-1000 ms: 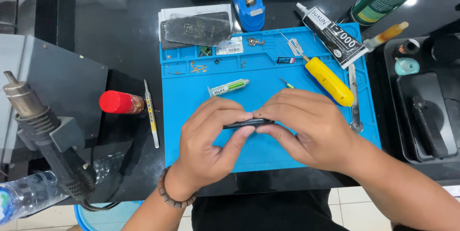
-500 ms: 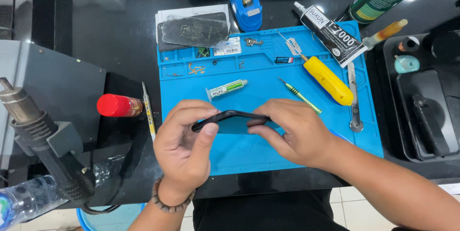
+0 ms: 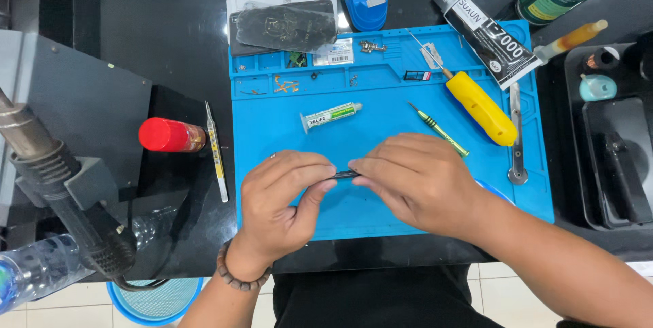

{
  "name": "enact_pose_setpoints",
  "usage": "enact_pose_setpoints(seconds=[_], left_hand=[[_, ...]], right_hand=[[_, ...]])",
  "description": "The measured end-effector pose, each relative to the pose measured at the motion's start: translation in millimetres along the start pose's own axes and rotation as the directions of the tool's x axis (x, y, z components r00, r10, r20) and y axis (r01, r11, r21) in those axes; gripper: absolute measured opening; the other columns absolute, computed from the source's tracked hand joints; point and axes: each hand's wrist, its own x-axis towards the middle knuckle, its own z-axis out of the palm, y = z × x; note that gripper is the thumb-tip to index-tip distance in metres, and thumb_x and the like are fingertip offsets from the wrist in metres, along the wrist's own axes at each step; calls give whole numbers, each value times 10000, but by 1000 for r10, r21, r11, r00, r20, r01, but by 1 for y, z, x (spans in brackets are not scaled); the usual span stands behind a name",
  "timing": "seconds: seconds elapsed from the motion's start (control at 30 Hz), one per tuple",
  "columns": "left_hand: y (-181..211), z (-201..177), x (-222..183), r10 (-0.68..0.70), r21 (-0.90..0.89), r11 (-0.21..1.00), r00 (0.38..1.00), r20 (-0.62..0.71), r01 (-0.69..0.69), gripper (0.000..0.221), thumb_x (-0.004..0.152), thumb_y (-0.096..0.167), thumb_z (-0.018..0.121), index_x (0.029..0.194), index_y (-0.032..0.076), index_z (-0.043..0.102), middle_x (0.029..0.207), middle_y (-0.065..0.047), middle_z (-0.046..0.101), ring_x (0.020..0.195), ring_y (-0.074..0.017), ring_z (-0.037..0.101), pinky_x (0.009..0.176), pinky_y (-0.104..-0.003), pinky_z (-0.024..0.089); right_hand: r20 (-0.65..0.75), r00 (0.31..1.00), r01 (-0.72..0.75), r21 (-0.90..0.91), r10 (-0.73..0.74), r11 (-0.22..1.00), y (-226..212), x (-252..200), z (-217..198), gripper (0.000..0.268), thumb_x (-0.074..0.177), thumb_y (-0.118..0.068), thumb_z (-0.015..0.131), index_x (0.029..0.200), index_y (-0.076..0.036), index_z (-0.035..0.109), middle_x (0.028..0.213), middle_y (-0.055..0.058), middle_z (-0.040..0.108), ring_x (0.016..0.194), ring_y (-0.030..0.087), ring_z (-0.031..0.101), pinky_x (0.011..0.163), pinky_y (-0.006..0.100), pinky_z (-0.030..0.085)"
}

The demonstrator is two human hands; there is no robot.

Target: The person aligns and snaps the back cover onto a disassembled smartphone chassis. They then use a small screwdriver to fasten multiple screws into the phone's internal frame, securing the components.

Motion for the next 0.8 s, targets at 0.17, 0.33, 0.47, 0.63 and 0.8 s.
enact_pose_setpoints(seconds=[0.17, 0.33, 0.47, 0.63, 0.8], left_hand=[[-5, 1, -5, 9, -12, 1000, 1000, -19, -9, 112, 908, 115, 572, 879, 39, 649, 846, -103, 689, 739, -250, 682, 665, -339, 527], [-7, -1, -5, -12, -13, 1000, 1000, -14, 11, 135, 922, 141, 553, 910, 34, 635, 874, -120, 674, 765, -267, 672, 688, -351, 542], [-8, 5, 0, -45, -167, 985, 999, -1, 44, 130, 858, 148, 591, 931, 46, 626, 864, -113, 680, 773, -287, 678, 689, -386, 558], [-12, 14, 2, -30, -211, 977, 999, -18, 26, 89, 812, 45, 641, 867, 65, 708, 781, -58, 697, 693, -282, 679, 624, -375, 565], [-14, 14, 1, -10, -196, 981, 999, -35, 3, 91, 781, 9, 675, 829, 68, 725, 771, -70, 710, 664, -288, 682, 586, -374, 572]], right_hand=[[-19, 999, 40, -14, -40, 999, 1, 0, 4, 126, 882, -70, 676, 968, 18, 647, 840, 128, 668, 693, 280, 633, 607, 375, 509], [128, 979, -166, 30, 160, 986, 9, -11, -3, 409, 875, -299, 680, 1196, -71, 570, 929, 56, 693, 815, 249, 668, 711, 364, 528], [86, 980, -190, 142, 179, 971, 9, -12, 1, 109, 846, -97, 665, 939, -41, 662, 841, 97, 700, 762, 288, 681, 658, 384, 555], [15, 981, -194, 151, 194, 969, 8, -13, 9, 97, 807, -42, 693, 904, -42, 687, 810, 117, 715, 778, 322, 703, 649, 427, 576], [-38, 986, -157, 161, 165, 974, 8, -11, 10, 54, 813, -53, 686, 865, -58, 700, 793, 89, 718, 752, 288, 705, 620, 389, 568]])
